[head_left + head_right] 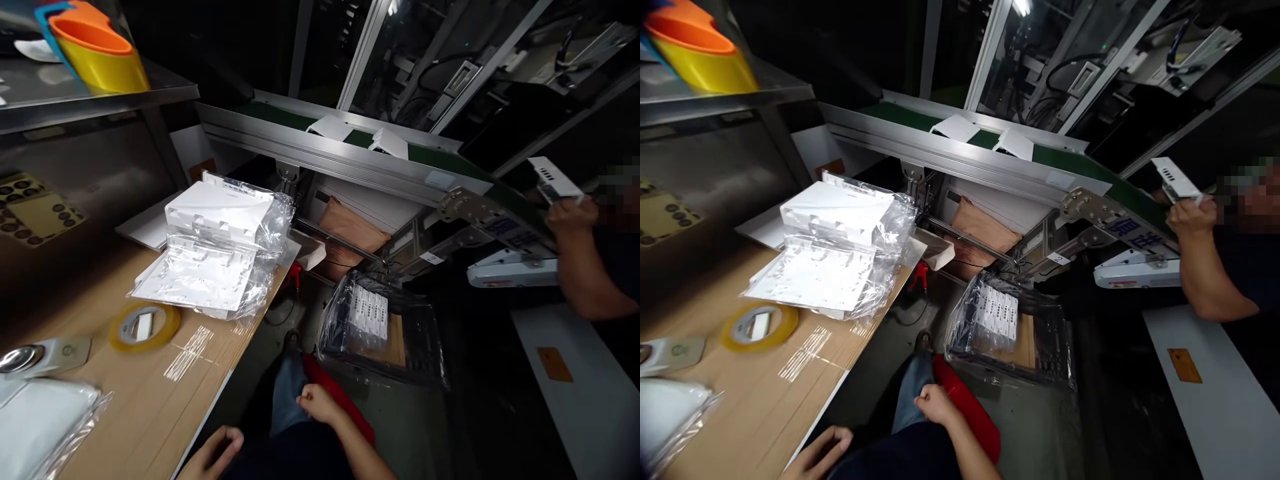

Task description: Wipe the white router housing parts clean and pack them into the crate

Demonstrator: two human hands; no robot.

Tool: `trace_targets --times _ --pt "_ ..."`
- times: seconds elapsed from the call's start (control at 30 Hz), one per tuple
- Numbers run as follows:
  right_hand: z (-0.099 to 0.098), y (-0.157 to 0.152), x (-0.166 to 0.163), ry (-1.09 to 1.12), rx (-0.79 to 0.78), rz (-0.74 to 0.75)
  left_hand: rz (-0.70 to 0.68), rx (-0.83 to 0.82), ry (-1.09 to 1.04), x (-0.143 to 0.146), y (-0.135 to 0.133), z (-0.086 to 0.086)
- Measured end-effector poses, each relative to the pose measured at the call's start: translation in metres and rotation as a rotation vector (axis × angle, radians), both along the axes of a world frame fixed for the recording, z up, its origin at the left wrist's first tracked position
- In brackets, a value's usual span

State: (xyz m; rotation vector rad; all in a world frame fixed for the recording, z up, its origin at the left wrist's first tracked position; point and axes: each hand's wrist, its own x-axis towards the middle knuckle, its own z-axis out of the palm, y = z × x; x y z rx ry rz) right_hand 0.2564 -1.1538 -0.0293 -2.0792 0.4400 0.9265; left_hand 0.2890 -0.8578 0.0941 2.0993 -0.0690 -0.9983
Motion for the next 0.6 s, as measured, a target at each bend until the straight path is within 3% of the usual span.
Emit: trace_targets --times 0.13,0.23,0.4,0.5,0.6 --pt "-0.008 -0.070 0.058 -0.068 0.014 -0.084 0.173 -0.082 -0.021 0.076 -0.056 0.050" --pt "-0.014 -0.130 0.105 -0.102 -0.032 -0.123 0.173 -0.010 -0.091 0.119 -0.095 0.058" --pt "-0.027 -0.207 0.132 -0.093 -0.127 -0.226 -0.142 0.126 -0.142 0.149 -0.167 0.031" --pt "-0.045 -0.232 0.120 -0.074 -0.202 -0.304 -0.299 0.134 -0.094 0.155 -0.203 0.001" --pt "-0.073 -0.242 0.108 -0.084 -0.287 -0.350 -0.425 0.119 -0.035 0.158 -0.222 -0.039"
